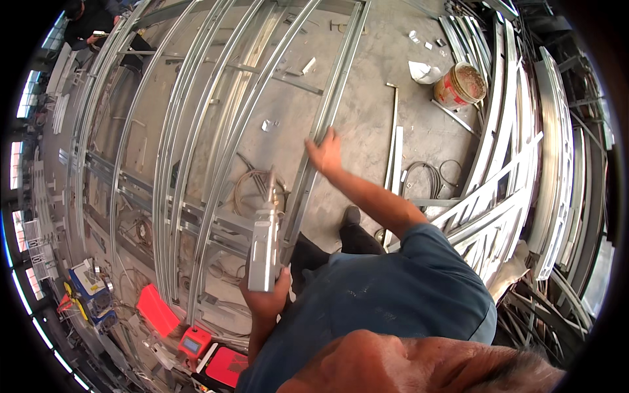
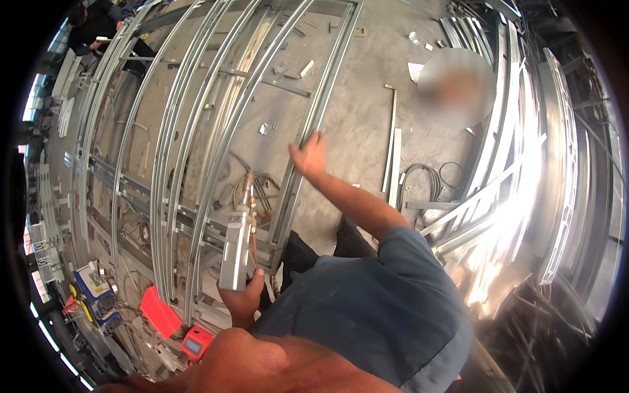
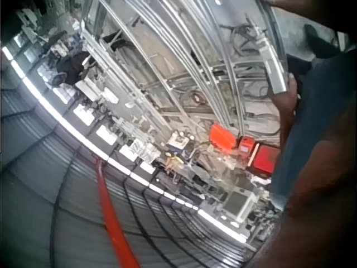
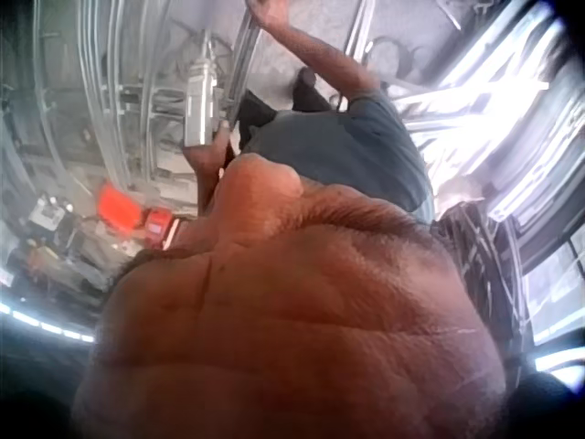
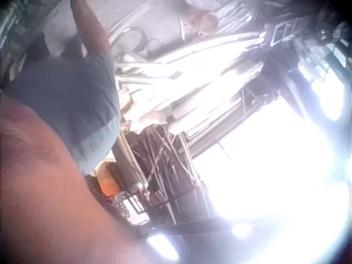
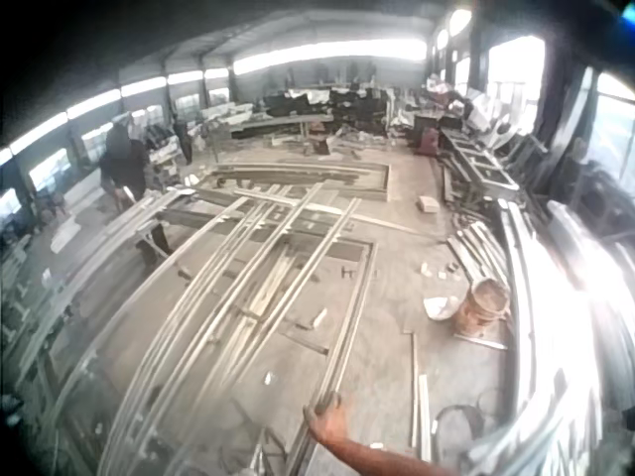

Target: The person uses a handheld welding tool to join metal frame components on the floor. They repeatedly position the tool at joints, weld along seams, and reposition the frame to access different sections.

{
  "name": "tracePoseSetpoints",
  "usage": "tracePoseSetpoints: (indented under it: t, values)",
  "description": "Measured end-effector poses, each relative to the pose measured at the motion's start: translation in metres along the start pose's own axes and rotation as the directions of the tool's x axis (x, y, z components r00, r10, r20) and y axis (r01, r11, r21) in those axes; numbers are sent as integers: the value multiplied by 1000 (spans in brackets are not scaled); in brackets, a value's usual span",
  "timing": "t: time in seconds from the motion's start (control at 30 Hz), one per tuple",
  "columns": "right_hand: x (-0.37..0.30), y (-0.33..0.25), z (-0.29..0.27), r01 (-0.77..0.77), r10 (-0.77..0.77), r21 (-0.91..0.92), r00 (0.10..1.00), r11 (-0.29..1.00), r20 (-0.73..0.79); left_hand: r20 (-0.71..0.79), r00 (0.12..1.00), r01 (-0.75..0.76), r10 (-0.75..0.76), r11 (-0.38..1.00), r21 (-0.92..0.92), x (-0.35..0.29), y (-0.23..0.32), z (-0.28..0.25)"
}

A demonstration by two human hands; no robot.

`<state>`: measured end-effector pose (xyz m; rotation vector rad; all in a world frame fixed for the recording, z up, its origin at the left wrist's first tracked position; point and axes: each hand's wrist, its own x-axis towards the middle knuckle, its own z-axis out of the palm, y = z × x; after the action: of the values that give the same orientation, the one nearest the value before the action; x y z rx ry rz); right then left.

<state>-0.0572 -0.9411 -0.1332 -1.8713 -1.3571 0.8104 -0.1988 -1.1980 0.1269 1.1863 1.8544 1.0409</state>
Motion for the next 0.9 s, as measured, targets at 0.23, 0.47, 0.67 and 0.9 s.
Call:
tracePoseSetpoints:
  t: [0.23,0.47,0.67,0.9]
  values:
    - [-142,-40,-185,-228,-594,588,52,776,803,113,960,-257,255,966,10,38,72,91]
    - [-63,-53,-223,-227,-577,633,268,740,771,85,898,-436,432,899,31,119,121,165]
    - [49,-60,-211,-203,-541,636,375,744,753,242,902,-357,358,933,-48,235,142,219]
    - [165,-124,-195,-403,-436,606,440,685,785,361,878,-330,314,944,-19,373,183,231]
